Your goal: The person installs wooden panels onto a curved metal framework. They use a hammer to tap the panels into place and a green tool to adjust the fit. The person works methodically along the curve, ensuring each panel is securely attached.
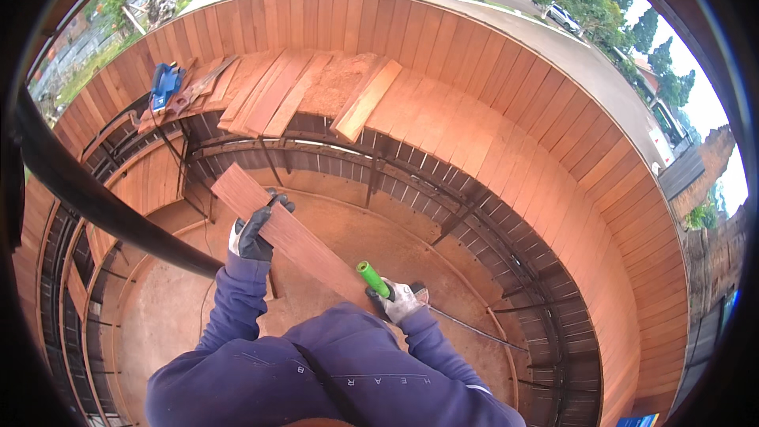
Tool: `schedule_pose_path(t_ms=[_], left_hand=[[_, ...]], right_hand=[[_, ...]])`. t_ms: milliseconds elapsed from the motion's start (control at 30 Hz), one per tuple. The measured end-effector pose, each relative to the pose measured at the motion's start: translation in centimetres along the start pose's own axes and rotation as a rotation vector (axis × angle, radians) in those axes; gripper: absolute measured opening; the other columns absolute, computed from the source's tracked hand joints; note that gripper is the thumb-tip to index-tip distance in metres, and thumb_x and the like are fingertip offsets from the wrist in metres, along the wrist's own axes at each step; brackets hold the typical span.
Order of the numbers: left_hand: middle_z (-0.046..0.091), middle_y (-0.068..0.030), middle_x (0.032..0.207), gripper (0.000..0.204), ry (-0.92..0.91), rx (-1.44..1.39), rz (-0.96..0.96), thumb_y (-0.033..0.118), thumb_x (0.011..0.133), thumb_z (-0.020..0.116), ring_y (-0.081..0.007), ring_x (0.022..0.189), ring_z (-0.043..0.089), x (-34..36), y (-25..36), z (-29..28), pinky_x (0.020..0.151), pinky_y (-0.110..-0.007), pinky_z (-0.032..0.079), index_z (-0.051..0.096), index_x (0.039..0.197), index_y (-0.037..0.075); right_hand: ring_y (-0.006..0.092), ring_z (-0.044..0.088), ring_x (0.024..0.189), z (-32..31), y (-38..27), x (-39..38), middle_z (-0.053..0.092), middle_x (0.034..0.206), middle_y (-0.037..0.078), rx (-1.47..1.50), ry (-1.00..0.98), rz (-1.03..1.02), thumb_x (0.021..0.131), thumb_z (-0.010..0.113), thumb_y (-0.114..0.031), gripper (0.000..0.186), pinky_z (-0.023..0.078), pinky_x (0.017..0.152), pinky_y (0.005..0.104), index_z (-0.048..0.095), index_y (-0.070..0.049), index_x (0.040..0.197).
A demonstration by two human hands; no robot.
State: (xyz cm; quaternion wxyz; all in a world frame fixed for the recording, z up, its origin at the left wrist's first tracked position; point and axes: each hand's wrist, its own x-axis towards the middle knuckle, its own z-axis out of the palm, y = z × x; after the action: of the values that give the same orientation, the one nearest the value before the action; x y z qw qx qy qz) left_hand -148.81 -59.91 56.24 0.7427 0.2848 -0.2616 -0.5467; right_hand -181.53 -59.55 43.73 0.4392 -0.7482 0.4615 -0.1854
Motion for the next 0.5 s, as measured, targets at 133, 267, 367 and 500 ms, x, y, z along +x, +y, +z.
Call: schedule_pose_path(t_ms=[133, 267, 367, 500], left_hand=[[0.060, -0.0179, 0.119, 0.057, 0.247, -0.027, 0.172, 0.005, 0.079, 0.066, -0.0352, 0.116, 0.058, -9.5, 6.7, -5.7, 0.099, -0.045, 0.047, 0.046, 0.132, -0.002], [0.060, -0.0170, 0.114, 0.062, 0.263, -0.191, 0.350, 0.015, 0.079, 0.066, -0.0345, 0.114, 0.058, -20.1, 14.1, -11.7, 0.100, -0.047, 0.046, 0.044, 0.135, 0.001], [0.061, -0.0126, 0.102, 0.058, 0.406, -0.249, 0.530, 0.025, 0.083, 0.063, -0.0284, 0.098, 0.062, -27.7, 18.0, -15.4, 0.096, -0.045, 0.048, 0.046, 0.133, 0.000], [0.060, -0.0108, 0.099, 0.051, 0.594, -0.199, 0.759, 0.027, 0.087, 0.061, -0.0255, 0.093, 0.061, -37.2, 20.8, -23.3, 0.092, -0.043, 0.051, 0.050, 0.130, 0.001]], right_hand=[[0.0327, 0.068, 0.078, 6.4, -5.7, -1.0, 0.068, 0.082, 0.020, 0.131, -0.156, -0.091, 0.091, 0.065, -0.027, 0.032, 0.051, 0.071, 0.0395, 0.065, -0.001, 0.109], [0.0230, 0.067, 0.079, 14.2, -6.3, -2.1, 0.071, 0.086, 0.012, 0.075, -0.374, -0.236, 0.089, 0.067, -0.020, 0.030, 0.051, 0.075, 0.0346, 0.066, -0.001, 0.112], [0.0275, 0.068, 0.082, 18.5, -11.5, -2.3, 0.071, 0.087, 0.015, 0.125, -0.710, -0.122, 0.088, 0.068, -0.025, 0.034, 0.050, 0.077, 0.0370, 0.066, -0.004, 0.114], [0.0348, 0.067, 0.086, 25.0, -18.2, -1.6, 0.068, 0.092, 0.022, -0.181, -0.966, -0.184, 0.090, 0.065, -0.037, 0.038, 0.050, 0.075, 0.0409, 0.066, -0.008, 0.114]])
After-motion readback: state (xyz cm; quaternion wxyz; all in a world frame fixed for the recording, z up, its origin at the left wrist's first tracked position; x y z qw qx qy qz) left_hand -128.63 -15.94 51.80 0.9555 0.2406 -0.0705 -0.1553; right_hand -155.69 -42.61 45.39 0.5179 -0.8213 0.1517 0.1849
